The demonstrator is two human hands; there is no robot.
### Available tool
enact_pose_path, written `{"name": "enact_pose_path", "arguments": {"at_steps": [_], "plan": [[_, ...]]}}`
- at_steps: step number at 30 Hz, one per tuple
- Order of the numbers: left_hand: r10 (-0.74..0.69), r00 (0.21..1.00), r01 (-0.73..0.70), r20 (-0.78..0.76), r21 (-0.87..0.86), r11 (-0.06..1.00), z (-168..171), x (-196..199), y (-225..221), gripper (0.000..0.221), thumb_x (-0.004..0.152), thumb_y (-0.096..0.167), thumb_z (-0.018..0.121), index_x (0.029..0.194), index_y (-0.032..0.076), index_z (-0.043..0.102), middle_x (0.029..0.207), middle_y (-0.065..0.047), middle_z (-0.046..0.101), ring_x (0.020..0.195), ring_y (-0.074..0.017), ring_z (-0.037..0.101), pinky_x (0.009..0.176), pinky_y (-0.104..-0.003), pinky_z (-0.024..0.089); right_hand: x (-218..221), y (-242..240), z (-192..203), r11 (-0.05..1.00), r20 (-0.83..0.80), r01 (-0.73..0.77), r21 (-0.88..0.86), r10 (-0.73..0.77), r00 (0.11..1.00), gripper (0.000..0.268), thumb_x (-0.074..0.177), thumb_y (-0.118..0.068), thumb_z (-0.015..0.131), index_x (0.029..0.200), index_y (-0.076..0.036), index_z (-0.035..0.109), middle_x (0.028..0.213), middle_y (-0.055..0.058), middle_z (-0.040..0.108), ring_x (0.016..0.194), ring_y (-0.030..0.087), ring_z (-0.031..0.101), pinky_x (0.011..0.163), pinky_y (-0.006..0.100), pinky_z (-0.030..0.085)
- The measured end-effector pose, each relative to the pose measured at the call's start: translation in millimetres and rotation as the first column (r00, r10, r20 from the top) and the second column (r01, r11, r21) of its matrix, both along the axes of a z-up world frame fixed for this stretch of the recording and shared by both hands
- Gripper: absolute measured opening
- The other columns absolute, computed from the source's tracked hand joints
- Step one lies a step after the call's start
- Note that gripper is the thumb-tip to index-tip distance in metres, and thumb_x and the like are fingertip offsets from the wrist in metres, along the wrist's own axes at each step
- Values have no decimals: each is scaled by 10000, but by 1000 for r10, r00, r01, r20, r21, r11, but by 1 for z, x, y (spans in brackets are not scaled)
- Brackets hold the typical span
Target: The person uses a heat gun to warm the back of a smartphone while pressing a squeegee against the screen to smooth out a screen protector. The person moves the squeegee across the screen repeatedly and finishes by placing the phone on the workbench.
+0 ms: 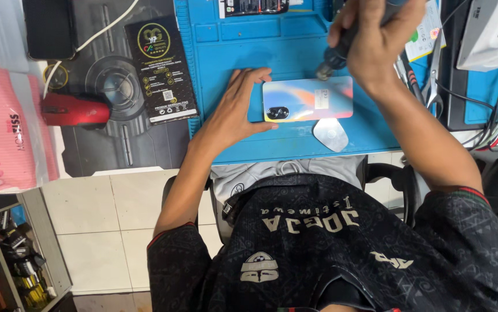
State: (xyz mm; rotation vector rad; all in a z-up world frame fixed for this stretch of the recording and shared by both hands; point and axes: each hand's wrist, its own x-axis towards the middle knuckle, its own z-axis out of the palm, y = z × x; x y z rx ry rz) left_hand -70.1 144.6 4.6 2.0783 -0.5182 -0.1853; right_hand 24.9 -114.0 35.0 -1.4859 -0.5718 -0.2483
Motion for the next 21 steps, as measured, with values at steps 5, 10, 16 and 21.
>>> {"name": "enact_pose_path", "arguments": {"at_steps": [5,10,16,21], "plan": [[17,998,-21,-56,-65,998,-2,2,7,1035,634,177,973,1460,13,370,1322,-152,569,1259,-297,567,1156,-416,444,4,53,-1,995,-58,-80,66,84,995,353,1235,-274,524,1038,16,484,748,133,540,576,260,639,510,339,511],[8,1000,-10,-27,-68,998,-7,0,8,1039,649,156,970,1469,-7,353,1343,-172,571,1281,-319,558,1145,-434,436,-11,83,1,977,-89,-150,154,165,982,287,1222,-251,526,1117,0,434,724,129,524,530,248,616,489,340,525],[10,1000,-12,-30,-68,998,-11,-1,9,1009,664,171,963,1465,7,371,1341,-180,563,1292,-317,558,1145,-430,443,-6,86,0,976,-88,-126,178,143,986,230,1224,-200,490,1122,-6,423,742,140,535,541,260,626,496,347,531],[4,1000,-3,10,-73,997,-10,0,9,982,663,164,960,1441,-2,385,1325,-174,576,1280,-333,553,1145,-444,434,-15,85,0,984,-87,-144,108,154,984,193,1231,-185,481,1175,-16,406,739,130,514,515,230,590,483,325,500]]}}
